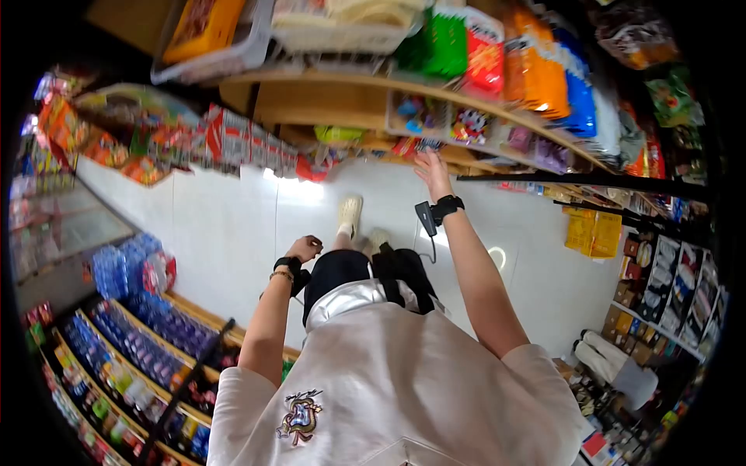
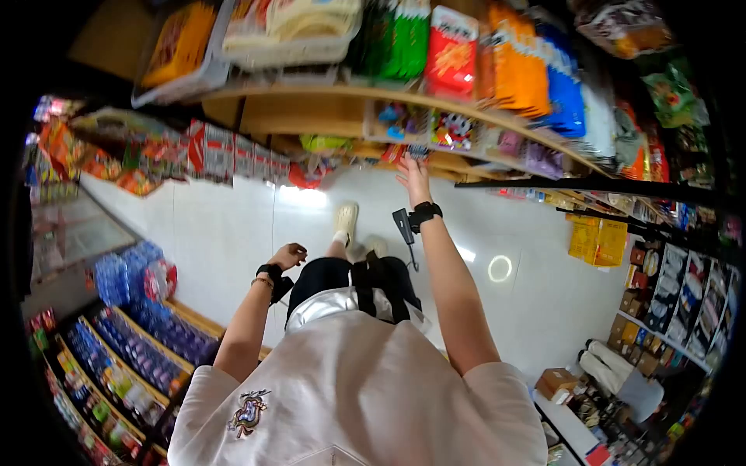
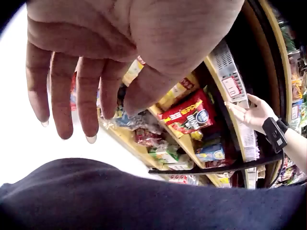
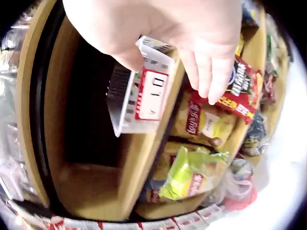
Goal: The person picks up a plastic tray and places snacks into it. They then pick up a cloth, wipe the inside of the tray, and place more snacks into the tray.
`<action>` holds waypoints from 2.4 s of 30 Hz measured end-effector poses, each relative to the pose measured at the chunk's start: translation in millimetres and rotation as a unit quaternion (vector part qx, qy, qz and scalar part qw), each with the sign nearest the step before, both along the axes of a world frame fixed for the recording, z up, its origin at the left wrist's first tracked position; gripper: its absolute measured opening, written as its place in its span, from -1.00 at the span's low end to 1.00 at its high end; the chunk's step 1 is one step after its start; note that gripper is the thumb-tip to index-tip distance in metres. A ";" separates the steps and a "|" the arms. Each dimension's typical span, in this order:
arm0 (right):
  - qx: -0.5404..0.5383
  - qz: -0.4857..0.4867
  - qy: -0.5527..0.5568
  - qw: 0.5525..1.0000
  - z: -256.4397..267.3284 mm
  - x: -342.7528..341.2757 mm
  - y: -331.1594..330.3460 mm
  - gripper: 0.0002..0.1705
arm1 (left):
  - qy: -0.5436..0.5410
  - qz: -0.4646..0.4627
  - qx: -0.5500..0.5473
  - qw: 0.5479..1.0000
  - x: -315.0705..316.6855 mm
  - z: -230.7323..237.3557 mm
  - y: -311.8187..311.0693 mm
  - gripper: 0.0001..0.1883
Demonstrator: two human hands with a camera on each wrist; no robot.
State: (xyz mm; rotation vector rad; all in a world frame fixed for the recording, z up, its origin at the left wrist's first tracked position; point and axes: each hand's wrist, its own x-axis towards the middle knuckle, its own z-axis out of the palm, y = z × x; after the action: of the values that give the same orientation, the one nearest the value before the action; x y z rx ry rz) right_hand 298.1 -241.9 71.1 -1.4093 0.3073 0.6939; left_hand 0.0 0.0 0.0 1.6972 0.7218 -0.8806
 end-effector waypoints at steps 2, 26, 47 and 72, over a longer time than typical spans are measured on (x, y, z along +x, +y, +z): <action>-0.039 0.067 0.015 0.997 3.5 -32.9 -35.8 -0.35 | 0.029 0.012 -0.014 0.999 -32.8 22.1 -34.6 -0.57; -0.154 0.645 -0.186 0.725 -84.9 -278.8 -70.5 -0.61 | -0.153 -0.034 0.071 0.985 -142.7 87.9 -182.5 -0.83; -0.096 0.697 -0.252 0.664 -77.3 -286.3 -63.2 -0.49 | -0.143 -0.047 0.165 0.975 -142.1 3.9 -151.6 -0.68; -0.175 0.326 -0.042 0.928 -125.7 -270.2 -76.3 -0.69 | -0.021 -0.248 0.110 0.962 -158.8 -65.4 -81.1 -0.62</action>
State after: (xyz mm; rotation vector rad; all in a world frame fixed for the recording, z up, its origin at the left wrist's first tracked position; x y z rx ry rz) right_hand 27.9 -318.2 -54.6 -1.9029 -0.1313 1.1564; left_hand -158.8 -81.1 -65.4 2.1390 0.3726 -1.1329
